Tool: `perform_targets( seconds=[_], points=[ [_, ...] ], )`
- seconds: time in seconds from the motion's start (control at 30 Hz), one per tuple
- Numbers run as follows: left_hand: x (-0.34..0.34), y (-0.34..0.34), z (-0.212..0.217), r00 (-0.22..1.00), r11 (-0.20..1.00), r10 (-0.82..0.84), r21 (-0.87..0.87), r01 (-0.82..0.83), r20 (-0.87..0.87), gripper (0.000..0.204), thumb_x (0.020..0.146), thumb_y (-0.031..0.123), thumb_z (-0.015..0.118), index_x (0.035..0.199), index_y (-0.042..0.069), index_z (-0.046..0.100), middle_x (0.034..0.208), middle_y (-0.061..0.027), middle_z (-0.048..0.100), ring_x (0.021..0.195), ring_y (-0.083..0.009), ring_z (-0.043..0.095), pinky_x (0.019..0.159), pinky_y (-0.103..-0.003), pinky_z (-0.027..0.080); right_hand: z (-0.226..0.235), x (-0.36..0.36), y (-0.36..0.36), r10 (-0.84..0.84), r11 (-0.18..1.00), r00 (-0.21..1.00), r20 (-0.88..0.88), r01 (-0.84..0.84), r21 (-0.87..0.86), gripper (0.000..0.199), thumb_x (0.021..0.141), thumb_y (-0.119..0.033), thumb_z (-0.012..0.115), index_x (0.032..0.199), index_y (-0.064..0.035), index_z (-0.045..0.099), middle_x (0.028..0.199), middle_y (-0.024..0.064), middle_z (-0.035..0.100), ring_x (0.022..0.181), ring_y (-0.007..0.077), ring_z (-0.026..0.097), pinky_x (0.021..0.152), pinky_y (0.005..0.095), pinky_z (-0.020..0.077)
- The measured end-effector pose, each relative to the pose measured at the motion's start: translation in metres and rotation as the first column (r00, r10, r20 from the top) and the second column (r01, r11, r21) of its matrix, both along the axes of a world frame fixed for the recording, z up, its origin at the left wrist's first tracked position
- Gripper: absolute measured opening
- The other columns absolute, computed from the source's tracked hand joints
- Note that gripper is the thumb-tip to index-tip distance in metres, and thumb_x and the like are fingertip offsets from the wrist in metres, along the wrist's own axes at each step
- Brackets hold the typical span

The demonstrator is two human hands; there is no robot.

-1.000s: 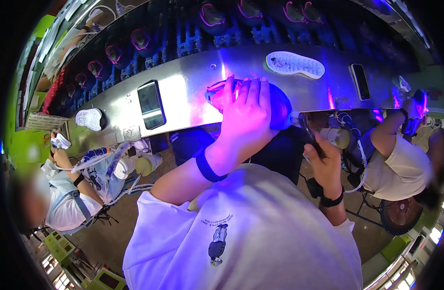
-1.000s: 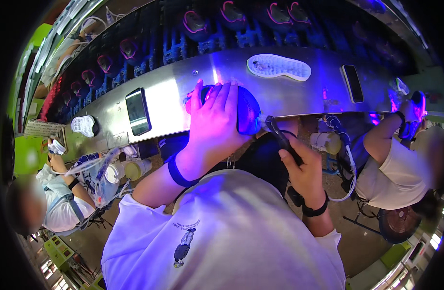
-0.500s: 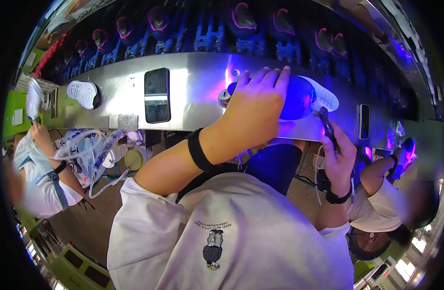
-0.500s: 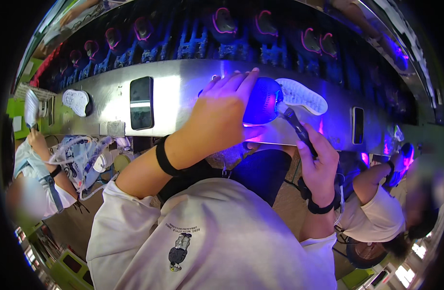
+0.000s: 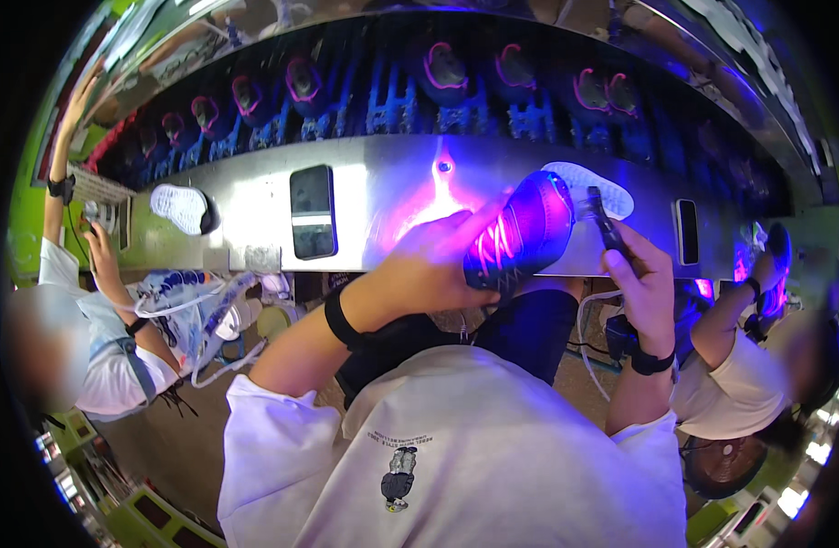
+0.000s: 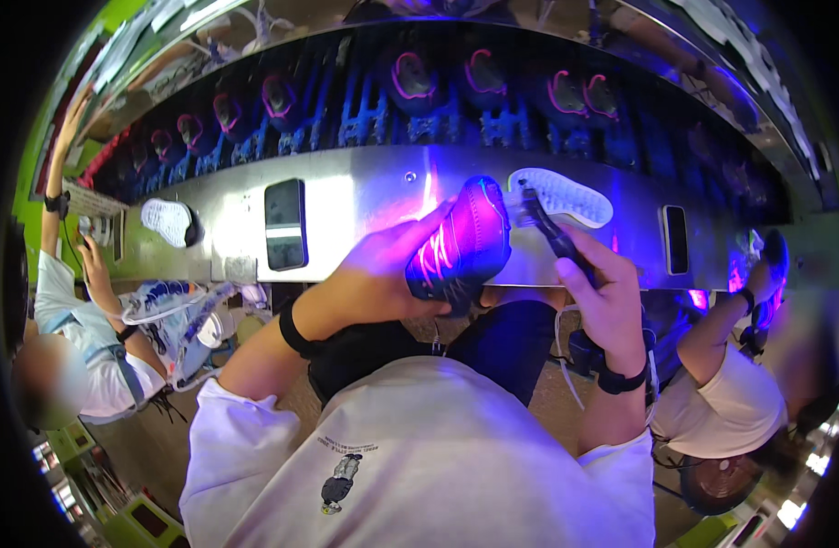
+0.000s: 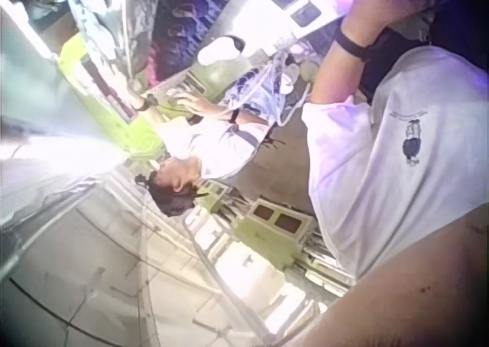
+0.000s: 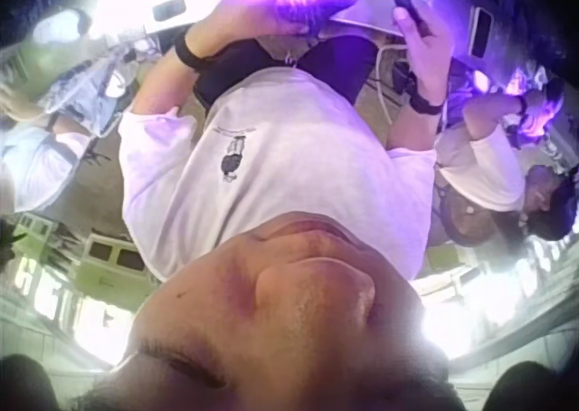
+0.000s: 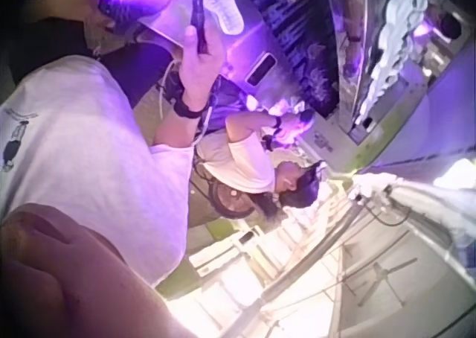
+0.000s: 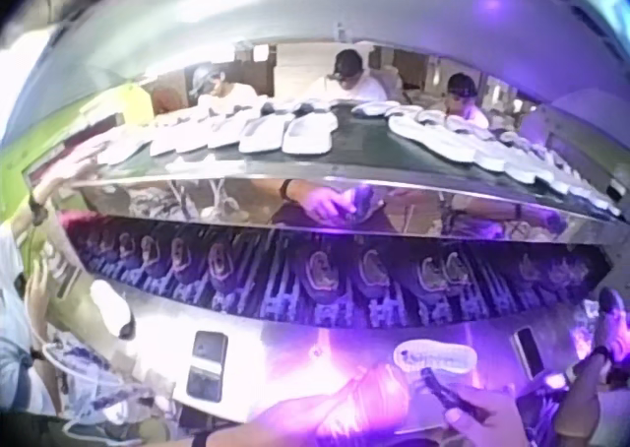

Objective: The recorder is assembling shoe components on a production line, using a tool to apply pressure or glue to the shoe uppers.

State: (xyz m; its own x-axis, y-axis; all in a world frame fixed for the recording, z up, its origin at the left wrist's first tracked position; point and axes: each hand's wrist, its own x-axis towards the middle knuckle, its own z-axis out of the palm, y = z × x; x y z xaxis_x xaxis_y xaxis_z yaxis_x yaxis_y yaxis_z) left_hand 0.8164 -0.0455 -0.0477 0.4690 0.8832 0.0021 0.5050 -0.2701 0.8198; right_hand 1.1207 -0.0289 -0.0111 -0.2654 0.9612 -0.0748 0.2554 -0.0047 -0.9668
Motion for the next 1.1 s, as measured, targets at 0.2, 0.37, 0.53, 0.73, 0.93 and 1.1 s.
perform_targets(
  seconds=[0.2,0.37,0.53,0.73,0.93,1.1],
  points=[
    [0.025,-0.005,0.018,0.951,0.961,-0.078,-0.232,0.152,0.301,0.116,0.067,0.033,0.093,0.157,0.003,0.027,0.141,-0.0156,0.058,0.129,-0.0266,0.058,0.110,-0.042,0.044,0.015,0.024,-0.010,0.035,0.999,0.997,0.071,-0.035,-0.007,0.040,0.093,-0.005,0.069,0.132,0.0013,0.062,0.096,0.0024,0.068,0.081,0.0072,0.061,0.074,0.0247,0.0510],
    [0.044,-0.008,0.042,0.943,0.937,-0.088,-0.294,0.188,0.321,0.114,0.066,0.025,0.095,0.156,0.000,0.028,0.141,-0.0143,0.058,0.128,-0.0244,0.057,0.110,-0.040,0.044,0.030,0.042,-0.017,0.024,0.999,0.993,0.112,-0.028,0.029,0.036,0.092,-0.005,0.070,0.127,0.0028,0.065,0.094,0.0003,0.068,0.080,0.0065,0.060,0.072,0.0237,0.0504],
    [0.058,-0.015,0.038,0.815,0.862,0.050,-0.437,0.256,0.577,0.091,0.074,0.017,0.091,0.148,0.000,0.040,0.130,-0.0080,0.062,0.120,-0.0180,0.060,0.107,-0.036,0.046,0.028,0.059,-0.028,0.084,0.994,0.988,0.132,-0.074,-0.079,0.036,0.091,-0.005,0.071,0.126,0.0020,0.066,0.102,0.0036,0.071,0.091,0.0098,0.062,0.085,0.0272,0.0509],
    [0.062,-0.024,0.031,0.830,0.732,0.247,-0.658,0.178,0.499,0.078,0.076,0.023,0.090,0.138,0.000,0.049,0.123,-0.0103,0.066,0.114,-0.0199,0.065,0.102,-0.036,0.051,-0.009,0.053,-0.052,0.014,1.000,0.992,0.125,-0.013,-0.008,0.034,0.091,-0.006,0.072,0.124,0.0019,0.067,0.106,0.0062,0.074,0.095,0.0119,0.063,0.089,0.0290,0.0497],
    [0.062,-0.024,0.013,0.805,0.729,0.300,-0.667,0.153,0.513,0.075,0.079,0.027,0.088,0.136,-0.003,0.050,0.122,-0.0120,0.067,0.112,-0.0210,0.066,0.099,-0.037,0.053,-0.023,0.067,-0.080,0.067,0.965,0.996,0.054,-0.051,-0.257,0.037,0.091,-0.011,0.074,0.126,-0.0013,0.068,0.091,0.0019,0.069,0.082,0.0092,0.061,0.077,0.0273,0.0499],
    [0.057,-0.021,0.014,0.851,0.707,0.261,-0.691,0.152,0.455,0.069,0.084,0.016,0.083,0.140,-0.002,0.047,0.127,-0.0083,0.064,0.115,-0.0181,0.063,0.103,-0.035,0.050,-0.008,0.038,-0.041,0.003,0.966,0.986,0.167,0.040,-0.256,0.036,0.093,-0.011,0.071,0.127,-0.0010,0.067,0.089,0.0023,0.068,0.082,0.0098,0.062,0.078,0.0269,0.0501]
  ],
)
